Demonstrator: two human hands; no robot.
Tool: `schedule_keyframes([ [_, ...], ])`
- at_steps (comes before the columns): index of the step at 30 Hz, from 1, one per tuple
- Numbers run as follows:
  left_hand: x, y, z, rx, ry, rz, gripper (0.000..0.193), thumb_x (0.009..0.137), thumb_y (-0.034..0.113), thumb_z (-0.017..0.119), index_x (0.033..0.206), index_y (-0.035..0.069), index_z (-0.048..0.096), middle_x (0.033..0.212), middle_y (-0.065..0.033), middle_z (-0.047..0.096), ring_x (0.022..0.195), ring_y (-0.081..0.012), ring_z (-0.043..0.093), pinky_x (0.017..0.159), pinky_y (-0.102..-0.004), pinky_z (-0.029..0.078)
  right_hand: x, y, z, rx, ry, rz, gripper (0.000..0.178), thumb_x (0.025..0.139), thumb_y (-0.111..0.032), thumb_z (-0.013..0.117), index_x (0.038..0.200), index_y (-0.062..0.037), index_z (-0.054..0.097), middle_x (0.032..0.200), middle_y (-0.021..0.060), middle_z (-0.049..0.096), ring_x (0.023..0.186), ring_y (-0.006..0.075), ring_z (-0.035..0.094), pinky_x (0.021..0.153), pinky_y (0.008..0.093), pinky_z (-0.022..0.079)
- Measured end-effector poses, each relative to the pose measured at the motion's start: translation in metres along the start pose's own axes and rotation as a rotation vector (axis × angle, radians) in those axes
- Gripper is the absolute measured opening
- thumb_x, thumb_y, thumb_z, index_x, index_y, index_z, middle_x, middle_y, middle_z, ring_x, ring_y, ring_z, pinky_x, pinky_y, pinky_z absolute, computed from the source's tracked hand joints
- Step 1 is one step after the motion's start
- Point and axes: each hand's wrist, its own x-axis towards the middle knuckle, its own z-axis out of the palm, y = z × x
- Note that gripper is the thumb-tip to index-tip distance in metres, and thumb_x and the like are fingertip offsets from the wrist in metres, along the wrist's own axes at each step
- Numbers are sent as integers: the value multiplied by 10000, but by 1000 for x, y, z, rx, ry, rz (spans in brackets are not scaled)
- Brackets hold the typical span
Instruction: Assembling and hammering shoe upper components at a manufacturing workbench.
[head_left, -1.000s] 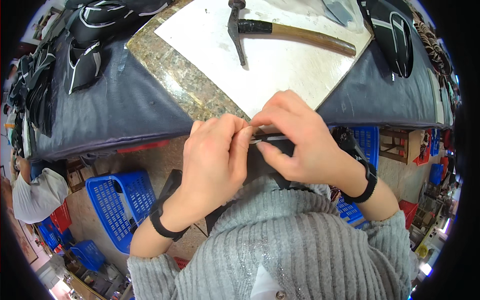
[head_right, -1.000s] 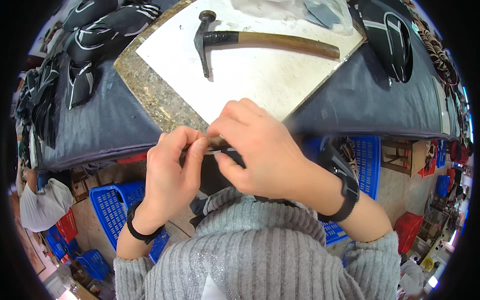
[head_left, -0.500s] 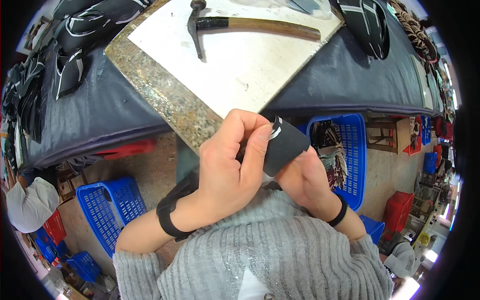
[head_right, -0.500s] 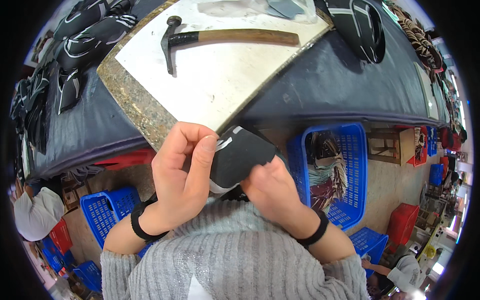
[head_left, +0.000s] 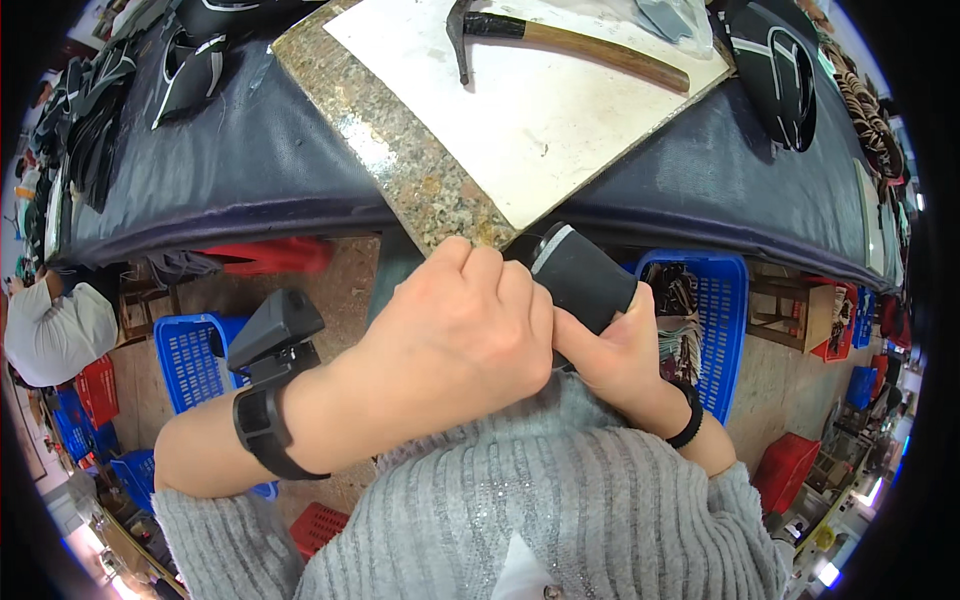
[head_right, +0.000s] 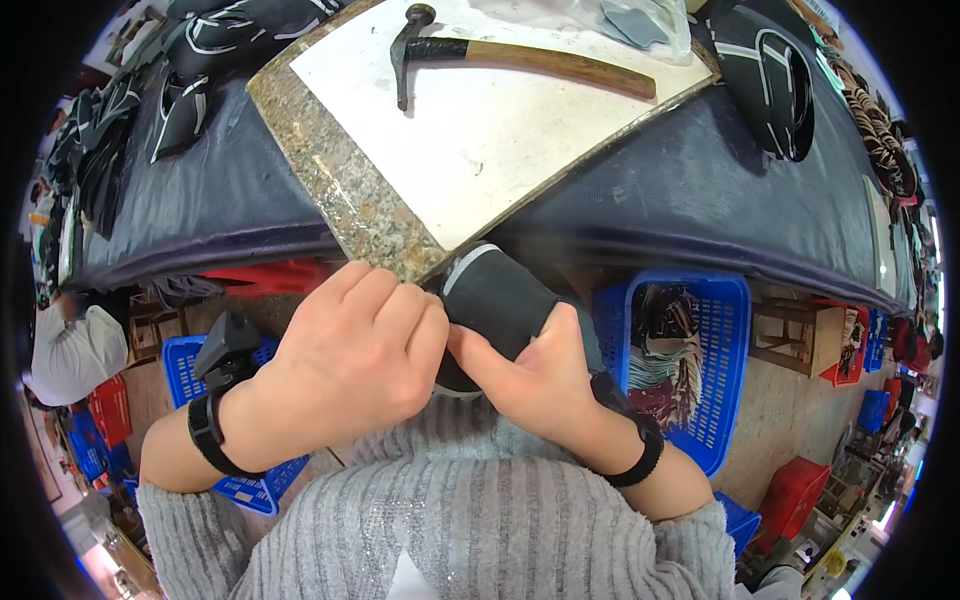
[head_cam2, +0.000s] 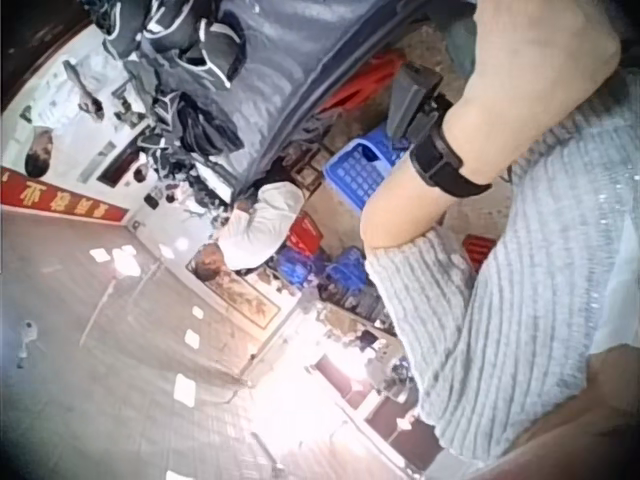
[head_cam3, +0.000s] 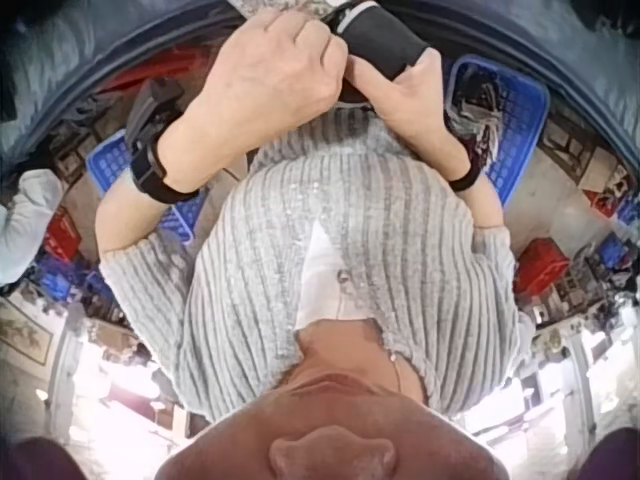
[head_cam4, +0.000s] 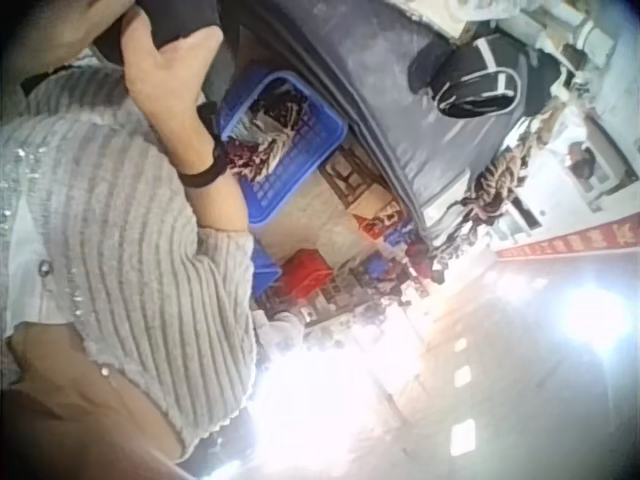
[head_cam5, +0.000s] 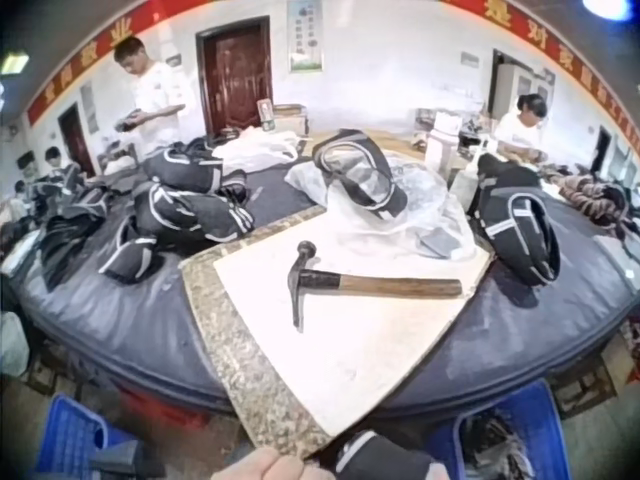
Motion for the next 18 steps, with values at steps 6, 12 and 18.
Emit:
schedule_keyframes([
  [6, -1, -13, 16, -587, 225, -313, 68, 670, 7, 620, 735, -2, 601, 629, -97, 569, 571, -234, 598, 538, -330, 470, 2, -6, 5, 116, 11, 117, 70, 789, 5, 624, 857, 21, 627, 786, 9, 635, 719, 63, 572, 636, 235, 477],
  [12, -4, -21, 6, -768, 138, -410, 32, 698, -1, 620, 729, -10, 620, 626, -116, 612, 547, -205, 638, 538, -280, 498, 3, -6, 4, 226, 20, 181, 76, 798, -4, 629, 871, 16, 629, 810, 13, 640, 742, 65, 576, 654, 236, 481],
  [18, -5, -19, -3, -518, 217, -300, 89, 685, 20, 670, 740, 15, 601, 644, -93, 577, 570, -232, 603, 530, -319, 483, 4, -5, 2, 237, 71, 210, 79, 798, 0, 630, 874, 20, 628, 814, 13, 639, 739, 67, 572, 653, 235, 480],
])
